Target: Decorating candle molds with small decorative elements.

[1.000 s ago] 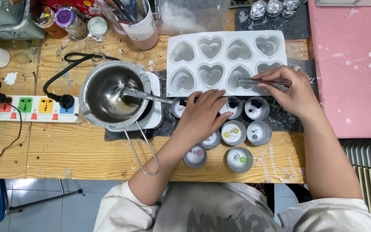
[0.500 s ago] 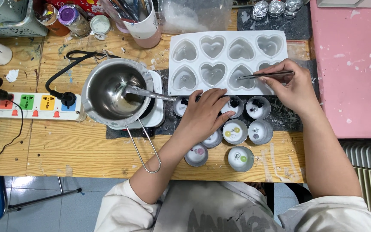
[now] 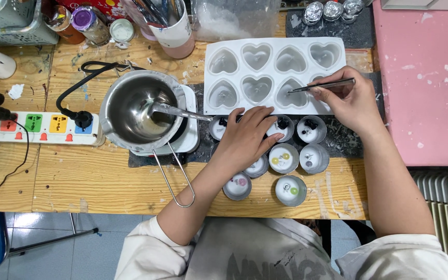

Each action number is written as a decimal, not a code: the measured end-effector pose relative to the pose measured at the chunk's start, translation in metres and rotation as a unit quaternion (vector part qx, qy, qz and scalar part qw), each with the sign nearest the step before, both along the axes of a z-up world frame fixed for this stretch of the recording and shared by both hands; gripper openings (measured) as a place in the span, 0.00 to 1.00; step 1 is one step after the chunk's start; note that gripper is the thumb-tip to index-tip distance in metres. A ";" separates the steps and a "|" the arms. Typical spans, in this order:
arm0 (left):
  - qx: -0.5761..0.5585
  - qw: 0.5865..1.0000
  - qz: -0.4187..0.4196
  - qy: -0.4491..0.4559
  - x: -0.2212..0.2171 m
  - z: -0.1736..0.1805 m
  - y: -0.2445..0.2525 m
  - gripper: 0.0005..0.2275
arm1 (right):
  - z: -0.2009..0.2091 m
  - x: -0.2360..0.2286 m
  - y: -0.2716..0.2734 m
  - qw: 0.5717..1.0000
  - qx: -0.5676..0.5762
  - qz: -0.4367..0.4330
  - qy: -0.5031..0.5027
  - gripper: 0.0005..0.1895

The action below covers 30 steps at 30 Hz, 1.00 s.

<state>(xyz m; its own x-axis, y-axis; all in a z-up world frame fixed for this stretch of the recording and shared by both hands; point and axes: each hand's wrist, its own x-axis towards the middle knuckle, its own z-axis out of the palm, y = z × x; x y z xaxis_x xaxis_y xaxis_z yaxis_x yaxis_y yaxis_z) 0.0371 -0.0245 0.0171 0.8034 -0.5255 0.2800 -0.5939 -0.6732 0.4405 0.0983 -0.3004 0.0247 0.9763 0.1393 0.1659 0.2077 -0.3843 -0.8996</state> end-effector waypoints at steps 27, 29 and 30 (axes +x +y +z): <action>-0.005 1.000 -0.001 -0.010 0.000 -0.001 0.000 0.21 | -0.003 -0.005 -0.018 0.991 0.118 -0.047 -0.042 0.09; -0.008 1.000 -0.002 -0.010 0.000 -0.001 0.000 0.21 | 0.001 -0.003 -0.013 0.985 0.150 -0.070 -0.054 0.10; -0.010 1.000 -0.002 -0.009 0.000 0.000 0.000 0.21 | 0.003 -0.003 -0.010 0.977 0.182 -0.093 -0.066 0.10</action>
